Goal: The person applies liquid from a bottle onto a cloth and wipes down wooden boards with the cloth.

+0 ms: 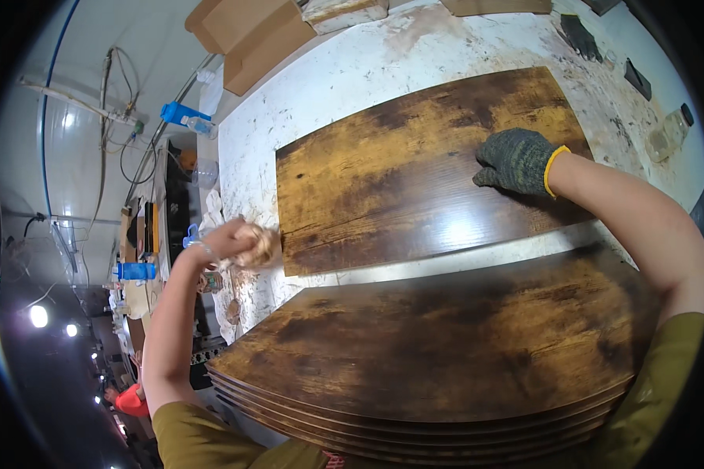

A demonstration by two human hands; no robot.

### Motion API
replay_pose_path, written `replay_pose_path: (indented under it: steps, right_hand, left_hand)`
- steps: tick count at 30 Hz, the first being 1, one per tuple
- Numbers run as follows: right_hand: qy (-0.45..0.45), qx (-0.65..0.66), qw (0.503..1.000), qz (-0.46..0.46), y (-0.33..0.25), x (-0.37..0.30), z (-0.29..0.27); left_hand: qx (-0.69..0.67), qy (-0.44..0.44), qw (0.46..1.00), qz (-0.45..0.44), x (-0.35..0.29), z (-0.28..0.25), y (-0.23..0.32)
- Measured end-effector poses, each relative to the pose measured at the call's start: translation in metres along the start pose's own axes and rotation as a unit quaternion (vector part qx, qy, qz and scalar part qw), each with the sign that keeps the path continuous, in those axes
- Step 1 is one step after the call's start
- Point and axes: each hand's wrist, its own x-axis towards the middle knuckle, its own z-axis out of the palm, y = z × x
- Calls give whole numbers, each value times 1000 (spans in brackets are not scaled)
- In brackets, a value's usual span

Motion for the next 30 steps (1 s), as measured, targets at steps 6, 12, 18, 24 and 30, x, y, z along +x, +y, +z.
replay_pose_path:
  steps: [6, 12, 18, 24, 30]
  right_hand:
    - [7, -2, 1000, 8, 1, -2, 3]
    - [9, 4, 1000, -4, 1, -1, 2]
    - [31, 7, 999, -12, 6, -5, 6]
    - [0, -1, 1000, -5, -1, -2, 2]
    - [38, 0, 999, -13, 5, -2, 7]
  left_hand:
    - [-688, 72, 708, 141, -14, -12, 37]
    - [76, 267, 942, 189, 21, 45, 94]
    - [-130, 211, 968, -30, 32, 44, 31]
    - [-291, 253, 922, 47, 5, 21, 49]
    - [55, 55, 973, 218, 8, 37, 75]
